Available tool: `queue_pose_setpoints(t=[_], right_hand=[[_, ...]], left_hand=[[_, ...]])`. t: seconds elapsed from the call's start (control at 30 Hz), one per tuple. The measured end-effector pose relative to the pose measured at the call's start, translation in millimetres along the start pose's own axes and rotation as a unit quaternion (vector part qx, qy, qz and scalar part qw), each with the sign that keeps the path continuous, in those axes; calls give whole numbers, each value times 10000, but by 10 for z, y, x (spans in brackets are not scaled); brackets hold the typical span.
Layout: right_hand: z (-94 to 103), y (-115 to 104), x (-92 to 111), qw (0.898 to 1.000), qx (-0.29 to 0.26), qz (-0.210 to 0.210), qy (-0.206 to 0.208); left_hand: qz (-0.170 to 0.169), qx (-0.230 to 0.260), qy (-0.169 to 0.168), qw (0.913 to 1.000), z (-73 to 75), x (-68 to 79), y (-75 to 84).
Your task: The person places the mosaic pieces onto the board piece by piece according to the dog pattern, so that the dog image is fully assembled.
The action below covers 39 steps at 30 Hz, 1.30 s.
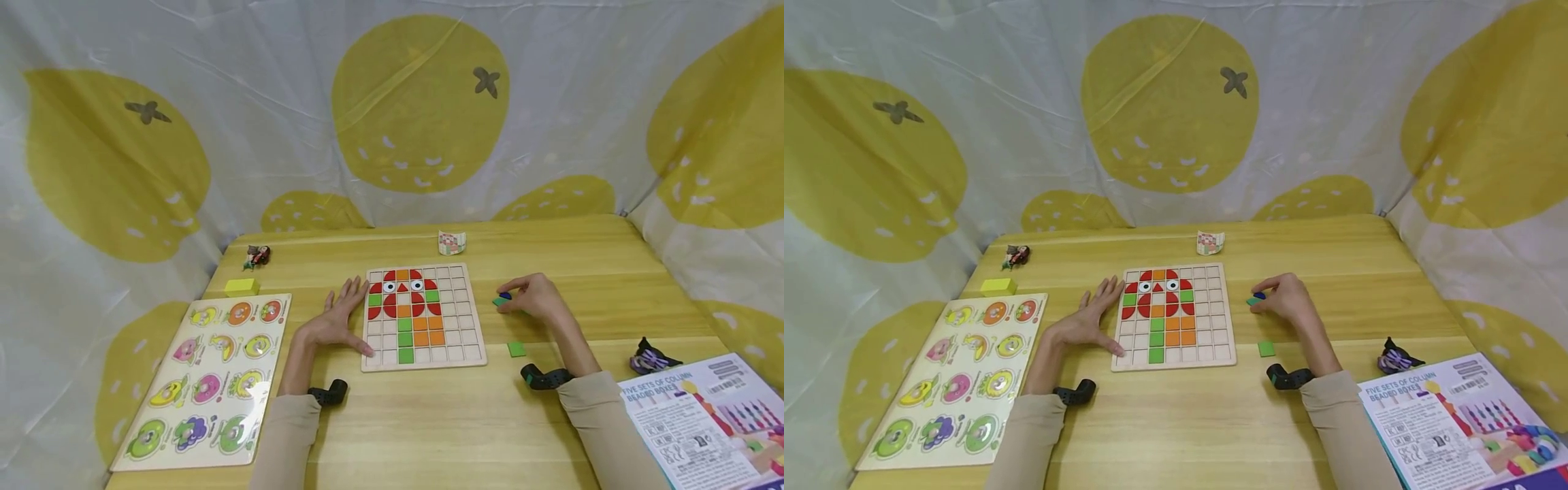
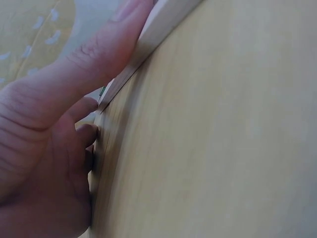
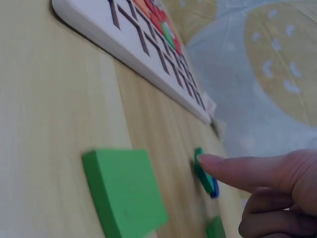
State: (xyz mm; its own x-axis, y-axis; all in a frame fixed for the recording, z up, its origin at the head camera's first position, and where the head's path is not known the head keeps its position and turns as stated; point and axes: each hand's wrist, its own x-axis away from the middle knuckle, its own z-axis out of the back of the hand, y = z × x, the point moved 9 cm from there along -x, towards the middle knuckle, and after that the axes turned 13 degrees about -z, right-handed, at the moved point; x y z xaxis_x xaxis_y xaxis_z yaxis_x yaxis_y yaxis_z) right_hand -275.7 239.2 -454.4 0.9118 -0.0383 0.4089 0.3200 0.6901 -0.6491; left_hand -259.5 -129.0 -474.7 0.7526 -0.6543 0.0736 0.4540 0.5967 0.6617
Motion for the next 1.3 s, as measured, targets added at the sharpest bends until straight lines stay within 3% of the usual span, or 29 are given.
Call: queue_pose_setpoints(t=[0.23, 0.43, 0.53, 0.73, 0.97, 1.07, 1.2, 1.3], right_hand=[[153, 147, -3, 9996, -212, -180, -78], [126, 158, -31, 9997, -78, -193, -121], [98, 125, -37, 9998, -135, 1, -164], [-50, 38, -34, 9977, -185, 377, -530], [-136, -62, -43, 9979, -142, 451, -431], [-176, -153, -12, 9966, -378, 528, -499], [-391, -341, 91, 9913, -688, 630, -927], [-616, -473, 169, 9895, -566, 679, -1140]], left_hand=[[5, 78, 20, 10000, -4, -5, 24], [-5, 164, 66, 9998, 5, 6, 21], [-20, 190, 90, 9998, 2, 9, 11], [-41, 171, 79, 9998, -14, 5, -8], [-49, 83, 57, 9999, 12, -25, 18], [-52, 97, 78, 9999, 19, -36, 27], [-62, 109, 78, 9999, 16, -34, 41], [-60, 109, 51, 9999, 8, -22, 44]])
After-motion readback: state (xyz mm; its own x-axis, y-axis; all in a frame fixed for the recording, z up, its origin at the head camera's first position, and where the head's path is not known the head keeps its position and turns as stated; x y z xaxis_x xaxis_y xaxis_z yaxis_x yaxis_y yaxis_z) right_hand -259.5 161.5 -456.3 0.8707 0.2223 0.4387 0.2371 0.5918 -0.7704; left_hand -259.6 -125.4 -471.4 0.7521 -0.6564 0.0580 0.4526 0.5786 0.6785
